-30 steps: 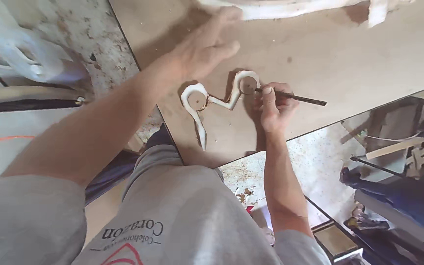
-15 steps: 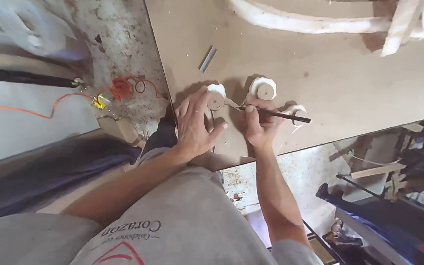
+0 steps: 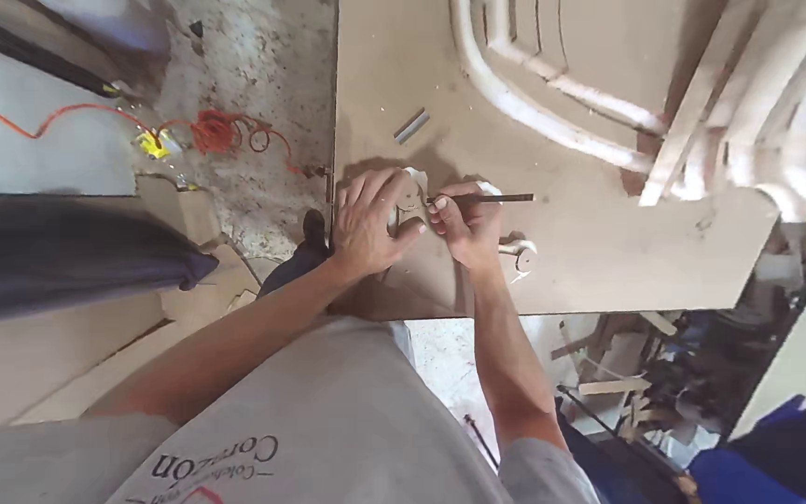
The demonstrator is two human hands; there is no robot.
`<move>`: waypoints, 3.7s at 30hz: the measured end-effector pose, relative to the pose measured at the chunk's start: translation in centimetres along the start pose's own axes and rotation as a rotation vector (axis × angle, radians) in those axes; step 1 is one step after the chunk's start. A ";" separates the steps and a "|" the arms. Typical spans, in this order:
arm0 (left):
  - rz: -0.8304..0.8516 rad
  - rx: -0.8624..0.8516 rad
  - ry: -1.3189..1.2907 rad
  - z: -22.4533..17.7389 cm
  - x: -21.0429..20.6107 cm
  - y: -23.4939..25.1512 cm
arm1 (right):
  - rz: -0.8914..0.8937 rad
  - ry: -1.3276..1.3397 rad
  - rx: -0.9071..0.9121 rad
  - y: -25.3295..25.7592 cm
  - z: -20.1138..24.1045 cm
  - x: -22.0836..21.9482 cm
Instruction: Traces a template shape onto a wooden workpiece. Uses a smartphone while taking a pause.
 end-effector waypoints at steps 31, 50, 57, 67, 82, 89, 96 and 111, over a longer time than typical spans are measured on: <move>-0.052 -0.030 -0.013 0.2 -0.6 0.1 | 0.066 -0.214 0.088 0.7 -1.3 0.7; 0.031 -0.121 -0.059 1.2 0.3 0.4 | 0.264 -0.134 0.139 1.3 -1.1 -1.1; 0.031 -0.121 -0.072 1.1 0.4 0.4 | 0.247 -0.118 0.165 1.3 -1.2 -1.1; 0.030 -0.118 -0.067 1.2 0.3 0.5 | 0.243 -0.138 0.176 1.3 -1.1 -1.2; 0.063 -0.093 -0.140 1.4 0.6 0.8 | 0.005 -0.019 0.313 0.3 -0.7 -0.1; 0.608 0.126 -0.195 -0.2 6.2 8.3 | -0.010 -0.584 0.123 -6.6 0.6 -4.5; 0.952 -0.208 0.005 1.2 7.2 11.6 | -0.136 -0.636 0.156 -7.4 -0.7 -6.3; 0.681 -0.142 -0.130 8.7 11.9 13.1 | 0.007 -0.900 0.206 -7.0 -0.2 -7.6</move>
Point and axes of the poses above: each hand's wrist, its own y-axis towards the middle knuckle, its own x-axis out of the back of the hand, z = x × y, the point moved 1 cm from there along y, towards the middle knuckle, and after that the axes turned 12 degrees about y, right-handed, at the moved point
